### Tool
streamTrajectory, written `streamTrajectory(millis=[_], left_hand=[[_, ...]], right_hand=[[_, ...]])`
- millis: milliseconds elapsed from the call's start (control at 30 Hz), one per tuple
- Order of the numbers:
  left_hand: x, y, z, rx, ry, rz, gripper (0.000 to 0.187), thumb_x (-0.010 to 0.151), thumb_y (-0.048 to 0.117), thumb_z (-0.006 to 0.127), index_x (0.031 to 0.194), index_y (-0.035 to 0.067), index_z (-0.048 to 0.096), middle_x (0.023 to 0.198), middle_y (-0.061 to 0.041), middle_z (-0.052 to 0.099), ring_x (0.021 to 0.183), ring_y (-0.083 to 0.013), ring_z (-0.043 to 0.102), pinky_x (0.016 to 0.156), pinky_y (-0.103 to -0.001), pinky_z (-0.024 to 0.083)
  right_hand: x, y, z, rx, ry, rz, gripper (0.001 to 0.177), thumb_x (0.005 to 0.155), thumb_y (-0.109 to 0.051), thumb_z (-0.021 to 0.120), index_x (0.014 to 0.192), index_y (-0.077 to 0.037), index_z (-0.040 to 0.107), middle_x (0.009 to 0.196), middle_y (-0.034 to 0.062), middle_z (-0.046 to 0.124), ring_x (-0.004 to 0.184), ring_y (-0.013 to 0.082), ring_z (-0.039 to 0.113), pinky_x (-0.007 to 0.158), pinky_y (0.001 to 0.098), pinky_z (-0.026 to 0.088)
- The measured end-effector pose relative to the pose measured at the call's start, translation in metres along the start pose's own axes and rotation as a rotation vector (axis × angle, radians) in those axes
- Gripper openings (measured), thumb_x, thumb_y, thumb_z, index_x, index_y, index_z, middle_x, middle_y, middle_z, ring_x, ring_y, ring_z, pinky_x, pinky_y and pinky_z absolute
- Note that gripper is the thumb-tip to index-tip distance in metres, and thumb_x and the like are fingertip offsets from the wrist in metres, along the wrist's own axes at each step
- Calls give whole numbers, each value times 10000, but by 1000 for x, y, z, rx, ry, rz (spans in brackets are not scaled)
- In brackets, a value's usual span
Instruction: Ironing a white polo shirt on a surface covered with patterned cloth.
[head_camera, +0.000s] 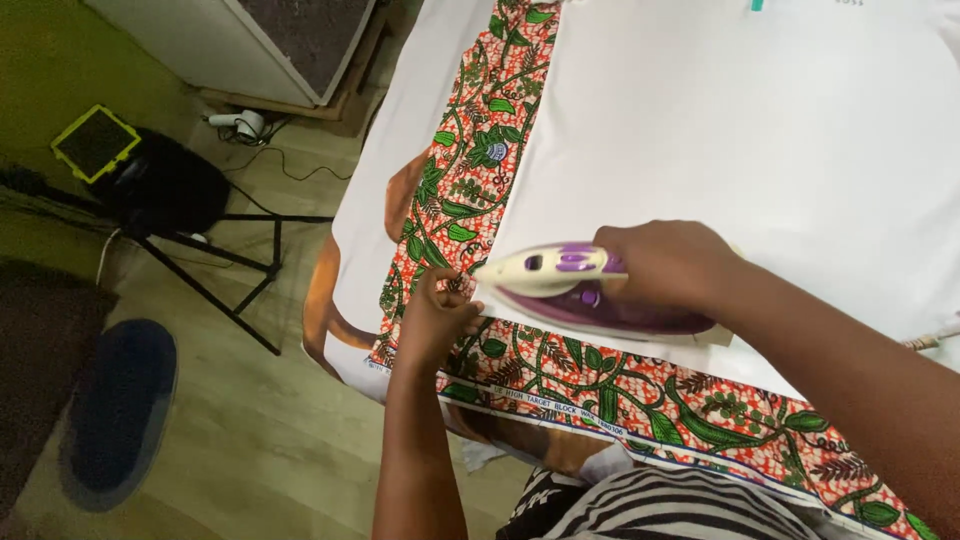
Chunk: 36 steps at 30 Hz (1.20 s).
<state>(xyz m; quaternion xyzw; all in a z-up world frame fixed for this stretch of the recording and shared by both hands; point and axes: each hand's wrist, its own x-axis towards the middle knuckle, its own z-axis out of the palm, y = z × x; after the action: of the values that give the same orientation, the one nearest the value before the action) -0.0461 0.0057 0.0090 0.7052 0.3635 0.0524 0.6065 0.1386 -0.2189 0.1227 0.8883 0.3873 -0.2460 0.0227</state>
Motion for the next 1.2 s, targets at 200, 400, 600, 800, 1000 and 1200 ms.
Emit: streamTrajectory(millis=[200, 400, 600, 800, 1000, 1200], left_hand=[[0, -3, 5, 25, 83, -74, 527, 800, -20, 752, 1255, 4, 487, 762, -114, 705, 619, -147, 703, 528, -292, 560], [2, -11, 3, -44, 74, -68, 519, 794, -30, 772, 1219, -8, 475, 739, -130, 694, 575, -168, 663, 497, -293, 532], [3, -14, 2, -26, 55, -48, 477, 805, 0, 789, 1173, -35, 488, 739, -130, 704, 579, -167, 672, 493, -295, 524], [-12, 5, 7, 182, 167, -108, 482, 781, 77, 842, 1157, 27, 543, 737, -117, 708, 582, -169, 660, 523, -320, 510], [-18, 19, 1, 484, 340, -146, 445, 798, 97, 775, 1182, 49, 556, 794, -140, 706, 683, -282, 706, 633, -418, 544], [-15, 19, 39, 461, 515, 595, 183, 979, 111, 645, 1119, 18, 571, 1021, -218, 656, 919, -356, 663, 788, -451, 542]], right_hand=[[-1, -15, -6, 26, -23, -45, 581, 826, -660, 617, 1350, -412, 583, 1082, 48, 757, 1004, 301, 729, 861, 479, 572], [44, -4, -15, 70, 137, 26, 545, 902, -640, 610, 1316, -286, 642, 1084, 89, 763, 994, 321, 730, 849, 496, 568], [77, 10, -22, 153, 205, 100, 620, 830, -616, 696, 1337, -263, 646, 1102, 108, 754, 973, 334, 737, 842, 487, 573], [52, -16, -9, 120, 5, -34, 548, 818, -647, 683, 1242, -300, 692, 1074, 74, 772, 987, 309, 740, 864, 479, 569], [13, -48, 4, 134, -13, -146, 611, 858, -616, 638, 1322, -222, 588, 971, 110, 752, 912, 317, 725, 808, 489, 558], [23, -44, 5, 99, 104, -155, 524, 889, -550, 628, 1264, -184, 600, 953, 117, 743, 898, 330, 720, 772, 505, 559]])
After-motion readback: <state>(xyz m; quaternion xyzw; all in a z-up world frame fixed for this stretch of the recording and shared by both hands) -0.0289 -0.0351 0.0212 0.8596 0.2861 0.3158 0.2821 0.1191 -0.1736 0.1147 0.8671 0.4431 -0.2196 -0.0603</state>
